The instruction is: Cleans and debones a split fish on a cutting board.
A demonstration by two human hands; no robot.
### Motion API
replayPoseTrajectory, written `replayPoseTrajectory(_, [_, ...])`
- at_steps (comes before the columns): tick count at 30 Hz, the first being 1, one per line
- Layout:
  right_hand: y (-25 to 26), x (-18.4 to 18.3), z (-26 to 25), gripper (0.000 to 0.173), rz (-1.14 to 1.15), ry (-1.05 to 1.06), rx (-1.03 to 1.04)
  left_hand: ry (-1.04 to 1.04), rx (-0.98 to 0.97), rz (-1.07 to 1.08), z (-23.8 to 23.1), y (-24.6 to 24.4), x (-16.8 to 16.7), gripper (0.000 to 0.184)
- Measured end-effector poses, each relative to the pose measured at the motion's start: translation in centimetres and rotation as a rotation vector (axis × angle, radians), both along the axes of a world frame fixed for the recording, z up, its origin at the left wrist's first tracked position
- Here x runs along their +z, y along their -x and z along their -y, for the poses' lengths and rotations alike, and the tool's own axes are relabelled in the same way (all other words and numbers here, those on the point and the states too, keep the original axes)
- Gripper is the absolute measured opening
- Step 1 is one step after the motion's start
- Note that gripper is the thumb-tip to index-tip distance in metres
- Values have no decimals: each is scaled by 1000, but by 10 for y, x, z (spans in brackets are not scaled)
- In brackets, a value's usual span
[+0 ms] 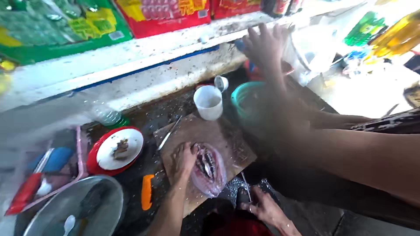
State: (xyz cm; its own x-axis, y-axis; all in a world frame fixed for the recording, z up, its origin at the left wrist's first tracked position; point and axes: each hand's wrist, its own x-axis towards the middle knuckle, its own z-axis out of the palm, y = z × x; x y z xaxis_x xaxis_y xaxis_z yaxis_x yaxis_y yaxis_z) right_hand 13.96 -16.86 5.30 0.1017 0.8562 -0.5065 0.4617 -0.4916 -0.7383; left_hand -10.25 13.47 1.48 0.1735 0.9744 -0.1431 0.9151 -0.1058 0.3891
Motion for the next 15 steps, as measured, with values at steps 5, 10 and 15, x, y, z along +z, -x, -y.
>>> replayPoseTrajectory(5, [-28, -3, 10, 58, -39, -59, -74, 253, -55, -77, -19, -23, 12, 45])
replayPoseTrajectory(10, [-43, -9, 25, 55, -62, -60, -114, 197, 75, -69, -10, -10, 12, 44])
replayPoseTrajectory(15, [-45, -15, 19, 58, -12, -26, 7, 176, 176, -44, -35, 10, 13, 50])
